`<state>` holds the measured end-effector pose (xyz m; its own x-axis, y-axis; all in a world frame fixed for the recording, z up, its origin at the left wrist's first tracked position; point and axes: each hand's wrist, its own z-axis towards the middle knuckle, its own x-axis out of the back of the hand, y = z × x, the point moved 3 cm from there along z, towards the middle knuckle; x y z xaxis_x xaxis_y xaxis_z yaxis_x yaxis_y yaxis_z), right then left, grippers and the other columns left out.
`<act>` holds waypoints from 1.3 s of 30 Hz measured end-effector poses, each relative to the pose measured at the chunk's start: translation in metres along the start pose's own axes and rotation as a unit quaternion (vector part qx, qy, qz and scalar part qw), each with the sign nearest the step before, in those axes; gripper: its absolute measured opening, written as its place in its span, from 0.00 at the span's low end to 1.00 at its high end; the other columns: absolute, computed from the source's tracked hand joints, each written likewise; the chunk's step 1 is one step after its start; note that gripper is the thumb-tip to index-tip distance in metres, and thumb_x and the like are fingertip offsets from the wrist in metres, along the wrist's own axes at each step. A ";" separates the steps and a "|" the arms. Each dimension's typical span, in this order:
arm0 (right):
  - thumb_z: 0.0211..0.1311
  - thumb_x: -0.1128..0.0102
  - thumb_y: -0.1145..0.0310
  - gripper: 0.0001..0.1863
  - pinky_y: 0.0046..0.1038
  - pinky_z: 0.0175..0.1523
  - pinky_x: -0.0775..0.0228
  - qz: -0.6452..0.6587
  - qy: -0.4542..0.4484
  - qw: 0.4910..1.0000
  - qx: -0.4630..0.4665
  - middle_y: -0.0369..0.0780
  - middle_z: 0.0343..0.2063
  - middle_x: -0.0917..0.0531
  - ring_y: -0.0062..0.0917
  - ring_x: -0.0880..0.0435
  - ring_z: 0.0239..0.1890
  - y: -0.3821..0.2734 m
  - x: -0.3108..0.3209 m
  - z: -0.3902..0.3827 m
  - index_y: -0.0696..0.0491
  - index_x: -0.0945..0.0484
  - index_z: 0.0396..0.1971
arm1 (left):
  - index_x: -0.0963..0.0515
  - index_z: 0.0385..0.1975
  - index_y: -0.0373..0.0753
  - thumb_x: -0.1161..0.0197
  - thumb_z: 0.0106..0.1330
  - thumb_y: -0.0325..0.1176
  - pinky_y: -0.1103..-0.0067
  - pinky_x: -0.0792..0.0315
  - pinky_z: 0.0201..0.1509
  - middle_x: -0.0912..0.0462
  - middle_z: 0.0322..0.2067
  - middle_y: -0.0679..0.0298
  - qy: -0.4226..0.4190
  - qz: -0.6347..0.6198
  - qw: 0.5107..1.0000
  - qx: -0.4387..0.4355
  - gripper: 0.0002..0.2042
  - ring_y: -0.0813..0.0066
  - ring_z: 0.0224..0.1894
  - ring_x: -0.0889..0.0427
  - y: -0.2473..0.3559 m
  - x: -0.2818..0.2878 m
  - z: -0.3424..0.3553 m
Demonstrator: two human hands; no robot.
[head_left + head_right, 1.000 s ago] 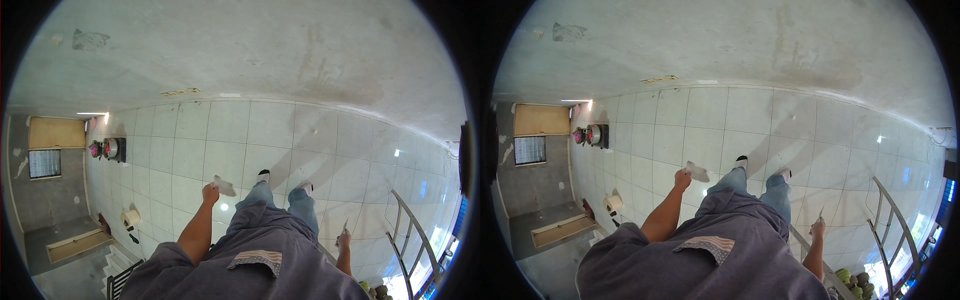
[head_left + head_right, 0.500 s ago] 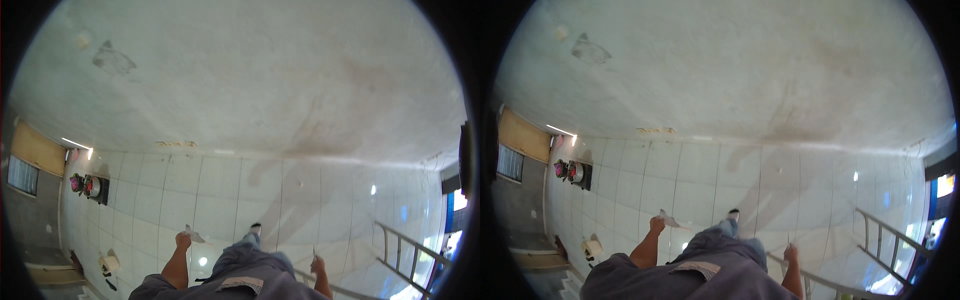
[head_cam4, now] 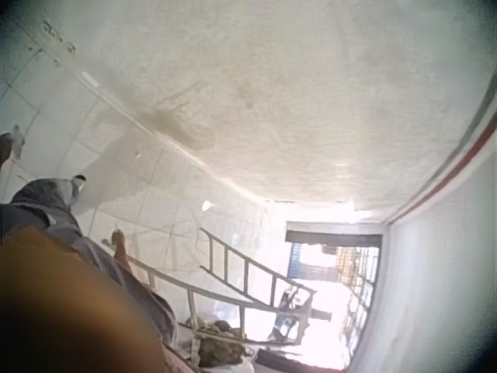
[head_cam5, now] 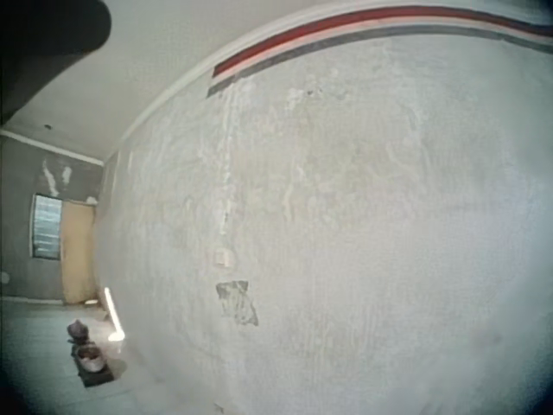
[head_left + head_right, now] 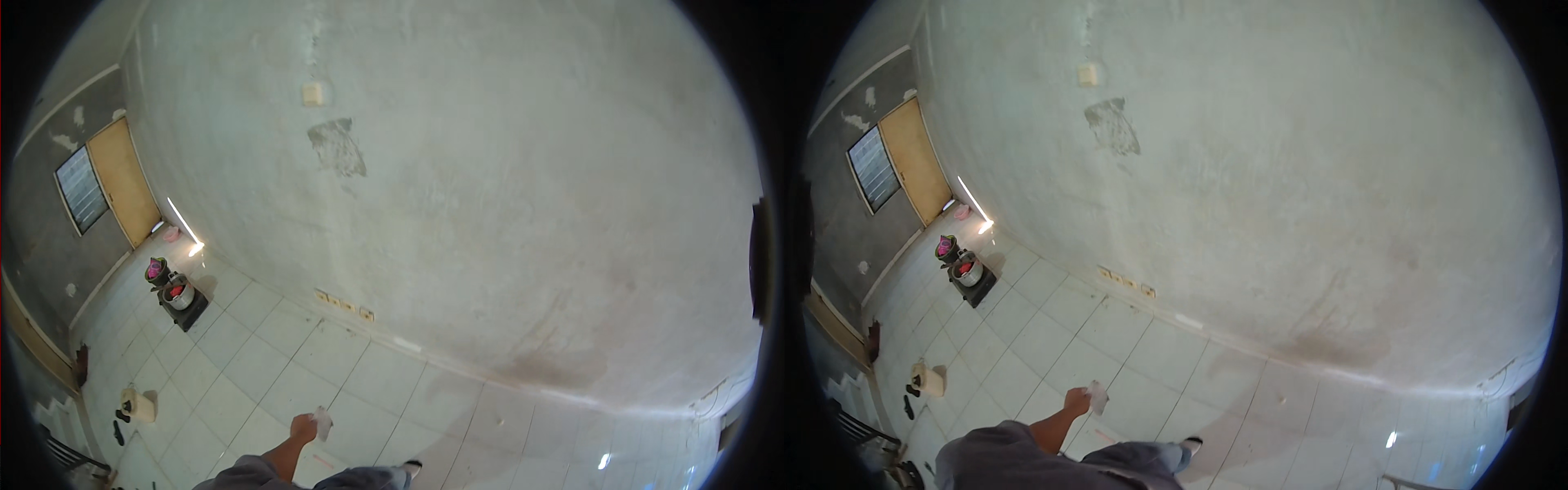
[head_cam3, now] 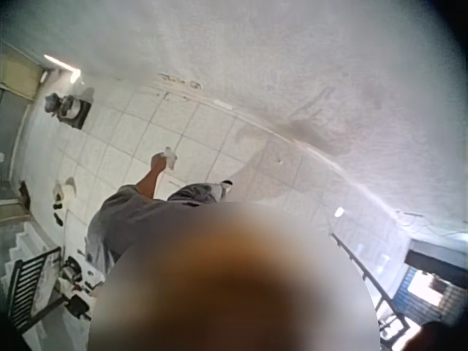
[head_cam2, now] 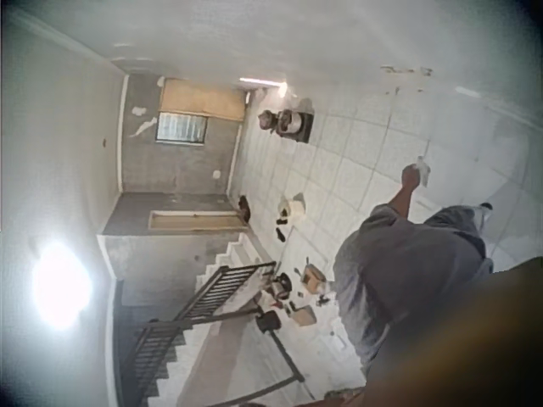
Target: Scraping and sanding a wall to prepare it for repair.
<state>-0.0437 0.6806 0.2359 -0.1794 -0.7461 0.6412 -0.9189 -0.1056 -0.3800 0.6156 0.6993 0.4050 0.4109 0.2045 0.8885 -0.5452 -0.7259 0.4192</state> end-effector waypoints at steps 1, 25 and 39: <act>0.50 0.31 0.53 0.09 0.31 0.54 0.31 -0.216 -0.037 0.975 0.035 0.43 0.27 0.15 0.25 0.17 0.40 0.062 -0.050 0.031 0.42 0.15 0.26 | 0.19 0.32 0.36 0.44 0.60 0.37 0.61 0.26 0.46 0.18 0.33 0.46 -0.025 -0.019 0.999 -0.010 0.12 0.48 0.39 0.18 0.008 -0.024 0.011; 0.48 0.34 0.65 0.08 0.36 0.40 0.23 0.115 -0.005 0.950 -0.291 0.37 0.22 0.15 0.31 0.15 0.32 -0.133 -0.096 0.079 0.49 0.17 0.14 | 0.17 0.32 0.37 0.39 0.59 0.41 0.64 0.22 0.38 0.14 0.32 0.53 -0.001 -0.054 0.993 0.109 0.13 0.54 0.35 0.14 -0.240 0.029 0.076; 0.60 0.48 0.69 0.10 0.37 0.40 0.21 0.200 0.073 0.935 -0.282 0.41 0.33 0.14 0.29 0.14 0.31 -0.254 -0.097 0.123 0.54 0.16 0.31 | 0.24 0.44 0.39 0.46 0.63 0.55 0.65 0.24 0.49 0.15 0.41 0.53 -0.082 -0.029 0.989 0.118 0.24 0.58 0.47 0.17 -0.287 0.046 0.104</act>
<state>0.2502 0.6990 0.1887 -0.5574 -0.5497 0.6222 -0.7994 0.5577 -0.2234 0.8669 0.8485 0.3060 0.5600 0.1549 0.8139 -0.3403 -0.8527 0.3964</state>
